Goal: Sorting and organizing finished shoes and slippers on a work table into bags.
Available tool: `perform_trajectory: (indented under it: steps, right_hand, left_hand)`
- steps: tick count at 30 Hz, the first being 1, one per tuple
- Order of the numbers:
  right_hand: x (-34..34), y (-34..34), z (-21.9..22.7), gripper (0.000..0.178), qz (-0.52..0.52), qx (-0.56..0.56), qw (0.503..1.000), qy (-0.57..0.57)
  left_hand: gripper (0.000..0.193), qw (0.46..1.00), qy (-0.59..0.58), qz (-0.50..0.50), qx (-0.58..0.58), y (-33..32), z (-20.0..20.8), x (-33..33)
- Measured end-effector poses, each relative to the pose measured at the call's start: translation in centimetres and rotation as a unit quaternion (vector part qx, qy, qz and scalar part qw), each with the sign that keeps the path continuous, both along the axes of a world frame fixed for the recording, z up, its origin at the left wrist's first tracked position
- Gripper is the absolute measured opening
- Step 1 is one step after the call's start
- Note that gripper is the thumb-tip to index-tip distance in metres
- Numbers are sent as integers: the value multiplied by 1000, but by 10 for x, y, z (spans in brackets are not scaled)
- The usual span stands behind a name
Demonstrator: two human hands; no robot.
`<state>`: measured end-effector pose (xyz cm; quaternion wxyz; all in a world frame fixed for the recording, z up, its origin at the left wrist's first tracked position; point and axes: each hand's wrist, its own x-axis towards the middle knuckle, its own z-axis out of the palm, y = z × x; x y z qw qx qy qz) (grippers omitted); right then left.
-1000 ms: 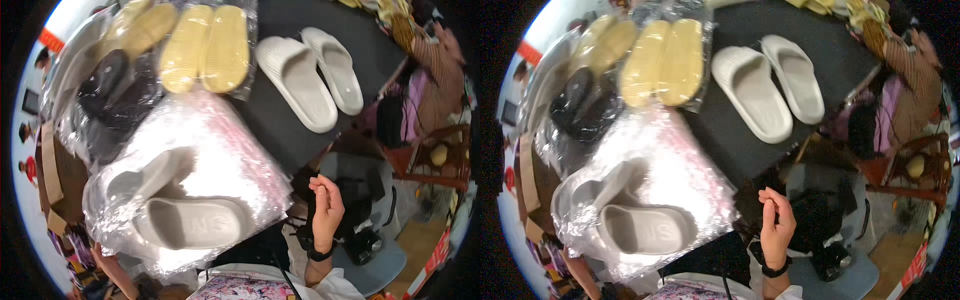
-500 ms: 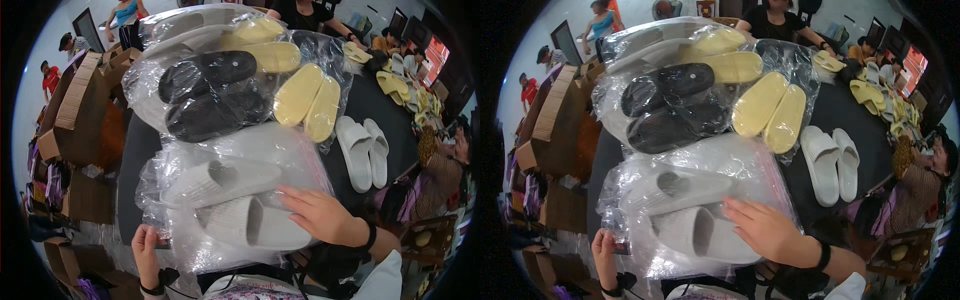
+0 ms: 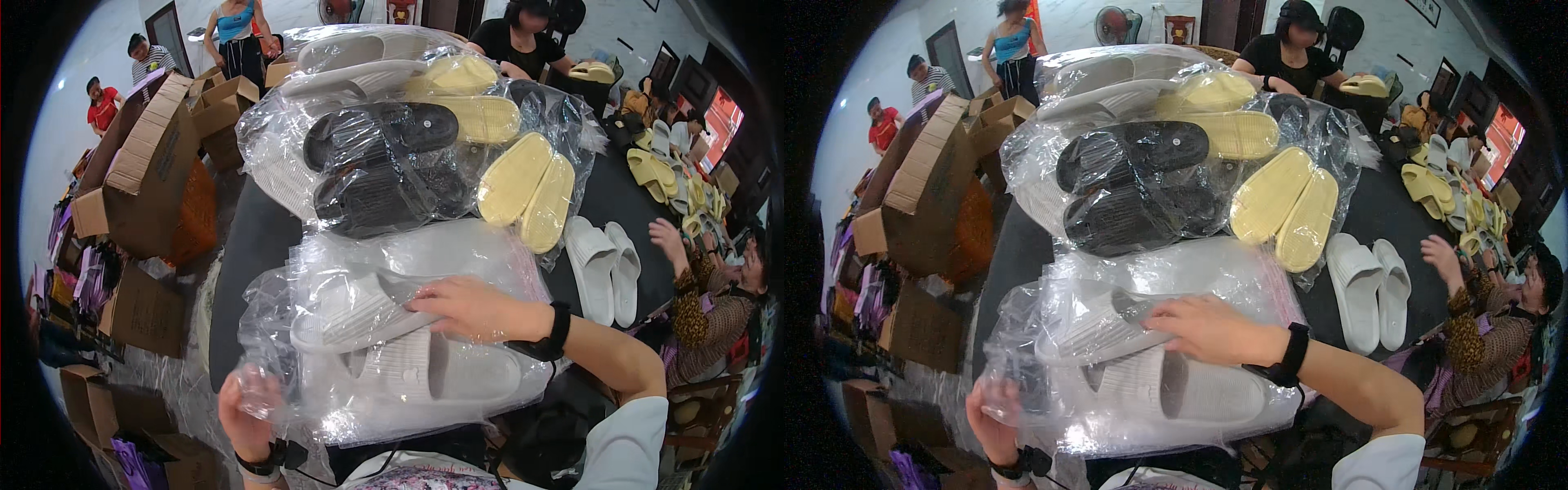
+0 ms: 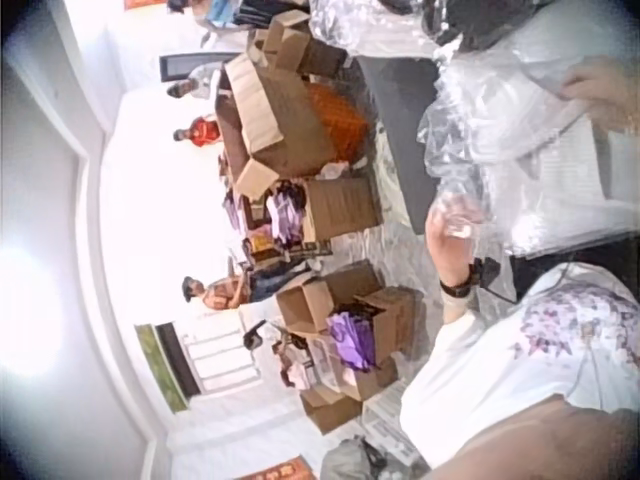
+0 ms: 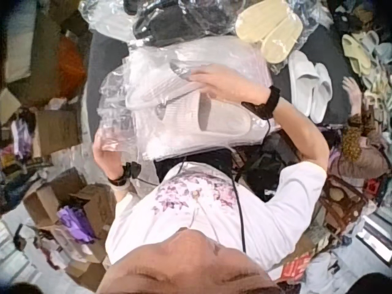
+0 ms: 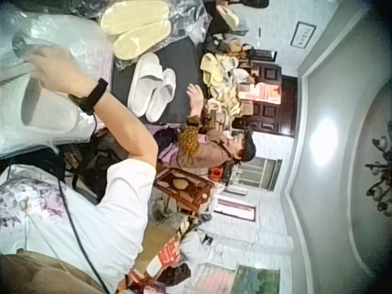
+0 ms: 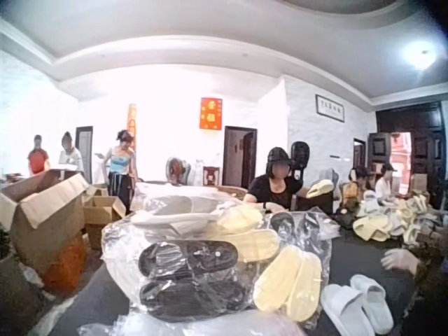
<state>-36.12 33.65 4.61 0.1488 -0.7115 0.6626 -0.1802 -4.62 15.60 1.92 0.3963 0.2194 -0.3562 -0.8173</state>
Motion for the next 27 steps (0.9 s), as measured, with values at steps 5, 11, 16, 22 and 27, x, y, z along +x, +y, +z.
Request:
perform_trajectory:
  steps: [5, 11, 16, 22, 27]
  right_hand:
    - [-1, 3, -2, 44, -30, -21, 996, 84]
    - [3, 21, -1, 43, -126, -180, 934, 282]
    - [0, 27, -13, 37, -158, -119, 933, 302]
    - [9, 31, 10, 36, -163, -172, 908, 346]
    - [-3, 50, -12, 38, -161, -69, 939, 296]
  left_hand:
    - [16, 972, 172, -48, 152, -62, -37, 55]
    - [16, 962, -203, 165, -74, -41, -55, 68]
    - [18, 958, -240, 127, -89, -28, -41, 54]
    - [19, 952, -245, 166, -74, -25, -33, 43]
    - [19, 960, -227, 153, -64, -23, -33, 42]
